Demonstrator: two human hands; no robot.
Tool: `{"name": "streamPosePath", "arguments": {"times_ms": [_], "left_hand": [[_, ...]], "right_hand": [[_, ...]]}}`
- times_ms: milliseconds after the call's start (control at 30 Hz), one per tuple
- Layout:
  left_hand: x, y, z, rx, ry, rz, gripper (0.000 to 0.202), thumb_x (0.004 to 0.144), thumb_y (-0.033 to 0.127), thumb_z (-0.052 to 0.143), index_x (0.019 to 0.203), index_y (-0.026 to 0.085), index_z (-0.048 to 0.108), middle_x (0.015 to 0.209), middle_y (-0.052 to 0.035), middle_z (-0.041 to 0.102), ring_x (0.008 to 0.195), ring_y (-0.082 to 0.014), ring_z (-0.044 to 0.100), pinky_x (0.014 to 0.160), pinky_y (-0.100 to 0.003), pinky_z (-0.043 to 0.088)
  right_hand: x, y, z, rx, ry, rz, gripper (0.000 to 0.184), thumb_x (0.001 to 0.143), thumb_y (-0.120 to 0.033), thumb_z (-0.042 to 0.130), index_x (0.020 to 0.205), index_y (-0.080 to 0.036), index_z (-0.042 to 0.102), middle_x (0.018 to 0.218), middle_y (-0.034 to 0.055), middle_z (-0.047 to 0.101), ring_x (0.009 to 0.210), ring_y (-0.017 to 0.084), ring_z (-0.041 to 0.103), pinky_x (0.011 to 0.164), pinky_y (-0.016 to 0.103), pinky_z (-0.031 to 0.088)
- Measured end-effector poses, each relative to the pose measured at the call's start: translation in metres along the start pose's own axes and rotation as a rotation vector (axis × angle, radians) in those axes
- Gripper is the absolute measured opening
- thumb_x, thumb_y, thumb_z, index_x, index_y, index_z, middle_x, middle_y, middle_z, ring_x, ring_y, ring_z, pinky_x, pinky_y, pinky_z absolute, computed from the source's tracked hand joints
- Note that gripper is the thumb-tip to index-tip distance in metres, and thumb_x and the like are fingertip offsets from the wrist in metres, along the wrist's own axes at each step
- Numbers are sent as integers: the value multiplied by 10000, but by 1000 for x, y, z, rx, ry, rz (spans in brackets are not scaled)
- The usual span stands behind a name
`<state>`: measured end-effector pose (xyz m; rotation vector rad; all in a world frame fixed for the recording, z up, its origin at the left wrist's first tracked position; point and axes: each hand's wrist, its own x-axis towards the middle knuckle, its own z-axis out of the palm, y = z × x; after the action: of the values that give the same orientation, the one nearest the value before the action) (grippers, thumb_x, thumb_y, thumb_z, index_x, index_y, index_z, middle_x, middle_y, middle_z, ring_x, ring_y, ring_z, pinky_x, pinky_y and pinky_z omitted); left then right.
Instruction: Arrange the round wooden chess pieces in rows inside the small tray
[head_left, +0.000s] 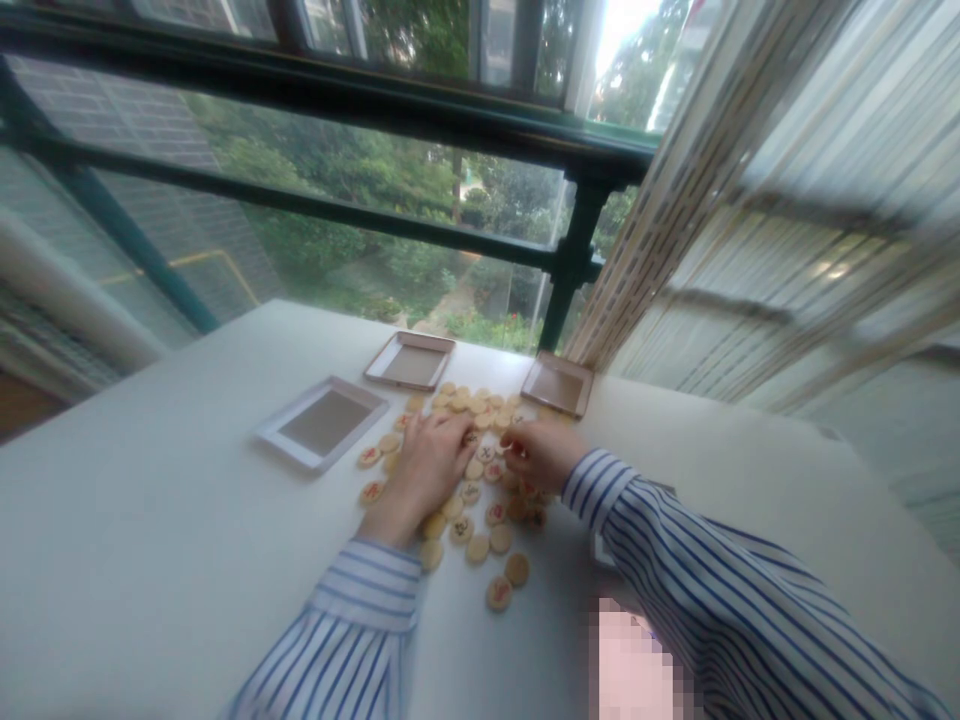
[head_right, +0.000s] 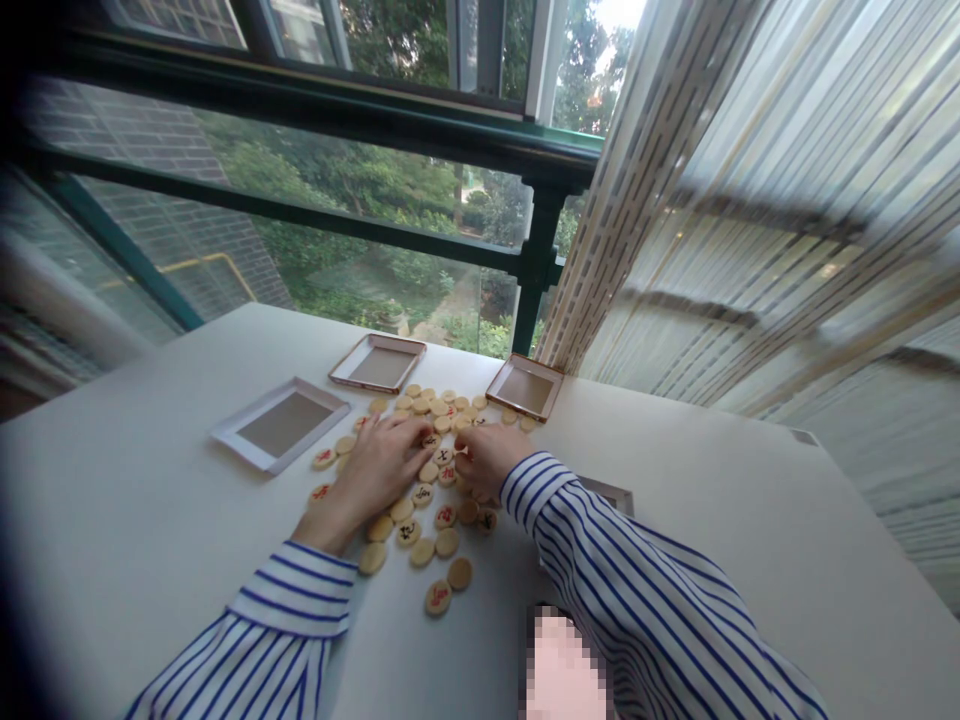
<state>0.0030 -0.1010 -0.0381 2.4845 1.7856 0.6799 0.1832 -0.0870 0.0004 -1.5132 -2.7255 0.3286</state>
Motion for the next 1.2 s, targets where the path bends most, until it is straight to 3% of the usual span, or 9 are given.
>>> {"name": "streamPosePath", "arguments": {"times_ms": [500,833,1200], "left_hand": [[-4,3,-7,-72,179,87,209,787,243,493,984,196,543,956,-55,620,962,-225,539,979,-436,300],[-12,12,-6,-150,179,133,261,788,277,504,1034,191,515,948,-50,624,955,-225,552,1004,-459,283],[-14,35,-24,-214,206,136,251,763,255,528,1005,189,520,934,-50,603,955,-228,530,939,-434,362]], "right_hand": [[-10,10,-5,47,88,-20,212,782,-261,479,915,-208,635,831,25,668,686,131,579,601,223,377],[-26,15,-15,75,123,20,207,774,-250,513,937,-203,633,813,23,669,682,120,586,613,212,392],[-52,15,-34,116,218,-13,197,780,-239,503,909,-178,638,775,26,653,647,105,555,598,206,378]]}}
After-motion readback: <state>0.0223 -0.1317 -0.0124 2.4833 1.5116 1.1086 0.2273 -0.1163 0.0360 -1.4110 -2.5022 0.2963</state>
